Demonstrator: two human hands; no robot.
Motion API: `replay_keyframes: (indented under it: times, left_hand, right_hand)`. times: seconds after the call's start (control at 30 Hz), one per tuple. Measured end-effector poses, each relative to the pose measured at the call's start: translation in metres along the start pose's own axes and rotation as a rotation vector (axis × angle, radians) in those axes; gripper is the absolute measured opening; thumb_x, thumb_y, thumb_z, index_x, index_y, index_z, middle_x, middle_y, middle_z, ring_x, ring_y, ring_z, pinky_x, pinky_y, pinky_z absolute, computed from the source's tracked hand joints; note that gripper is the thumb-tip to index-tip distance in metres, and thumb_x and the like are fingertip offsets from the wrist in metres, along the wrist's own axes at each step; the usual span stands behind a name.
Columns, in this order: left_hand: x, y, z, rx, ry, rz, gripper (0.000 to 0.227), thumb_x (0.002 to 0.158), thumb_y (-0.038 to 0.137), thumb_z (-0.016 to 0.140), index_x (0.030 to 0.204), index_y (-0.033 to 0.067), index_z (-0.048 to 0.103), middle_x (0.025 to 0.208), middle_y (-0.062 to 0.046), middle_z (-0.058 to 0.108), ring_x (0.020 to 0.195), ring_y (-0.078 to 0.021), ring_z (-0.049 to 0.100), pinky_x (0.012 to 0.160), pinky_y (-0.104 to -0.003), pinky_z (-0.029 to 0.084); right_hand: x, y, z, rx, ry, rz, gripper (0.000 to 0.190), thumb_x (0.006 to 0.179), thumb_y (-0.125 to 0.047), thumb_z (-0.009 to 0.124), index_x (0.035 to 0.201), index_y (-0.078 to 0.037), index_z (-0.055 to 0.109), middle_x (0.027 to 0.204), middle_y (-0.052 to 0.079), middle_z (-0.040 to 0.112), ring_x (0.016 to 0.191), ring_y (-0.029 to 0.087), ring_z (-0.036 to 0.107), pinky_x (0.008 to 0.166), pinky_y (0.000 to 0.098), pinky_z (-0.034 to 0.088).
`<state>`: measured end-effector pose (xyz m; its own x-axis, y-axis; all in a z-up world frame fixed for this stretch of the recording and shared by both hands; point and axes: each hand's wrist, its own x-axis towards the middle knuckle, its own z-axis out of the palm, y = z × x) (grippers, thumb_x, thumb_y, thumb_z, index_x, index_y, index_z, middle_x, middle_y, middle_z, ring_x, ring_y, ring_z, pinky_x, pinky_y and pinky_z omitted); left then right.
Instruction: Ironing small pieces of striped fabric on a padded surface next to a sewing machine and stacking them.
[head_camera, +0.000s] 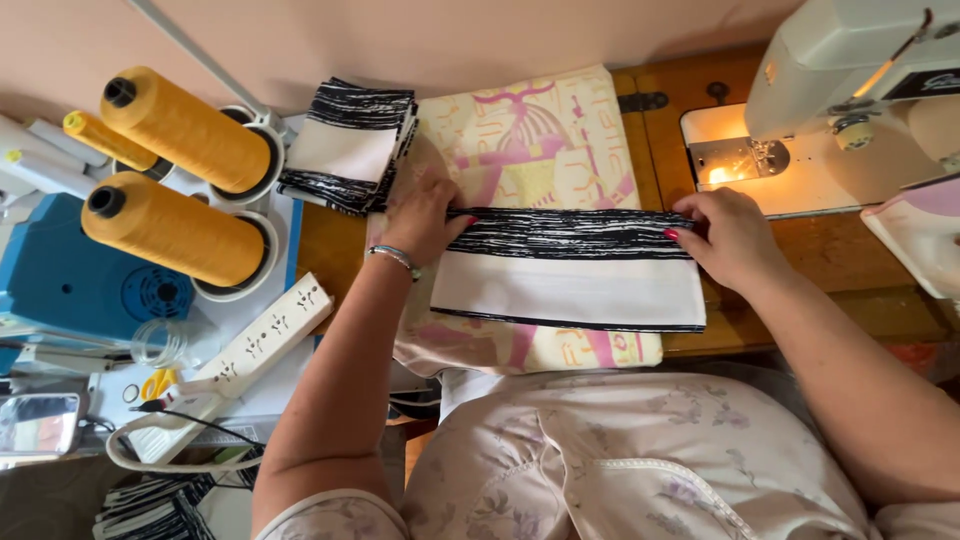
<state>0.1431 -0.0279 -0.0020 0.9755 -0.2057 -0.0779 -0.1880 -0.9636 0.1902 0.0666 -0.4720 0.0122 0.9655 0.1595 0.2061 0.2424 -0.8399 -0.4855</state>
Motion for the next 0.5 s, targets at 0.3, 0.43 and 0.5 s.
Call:
replay_keyframes:
  times: [0.3,0.43,0.5]
  left_hand:
    - [-0.016,-0.004,-0.025,-0.413,0.154,0.174,0.027,0.085,0.027,0.08,0.104,0.0208,0.062,0.086,-0.003,0.076,0.079,-0.0244,0.072,0.073,-0.039,0.054]
    - [-0.052,0.007,-0.052,-0.729,0.198,0.239,0.028,0.089,0.014,0.079,0.113,0.0142,0.066,0.093,-0.006,0.075,0.07,-0.0143,0.059,0.064,-0.03,0.05]
    - [-0.068,0.012,-0.059,-0.91,0.173,0.277,0.026,0.09,0.011,0.08,0.115,0.0114,0.07,0.094,-0.003,0.075,0.066,-0.0063,0.055,0.06,-0.022,0.048]
  right_hand:
    - [-0.001,-0.008,-0.006,0.074,-0.079,0.028,0.022,0.086,-0.011,0.078,0.103,-0.008,0.064,0.103,0.018,0.067,0.111,0.044,0.064,0.096,0.051,0.049]
    - [-0.009,-0.009,-0.011,0.285,-0.076,0.073,0.034,0.087,-0.011,0.078,0.117,-0.011,0.063,0.105,0.019,0.068,0.111,0.042,0.064,0.097,0.0517,0.048]
    - [-0.013,-0.017,-0.017,0.501,-0.046,0.066,0.042,0.085,-0.01,0.081,0.124,-0.011,0.065,0.1,0.01,0.064,0.106,0.027,0.06,0.099,0.0441,0.047]
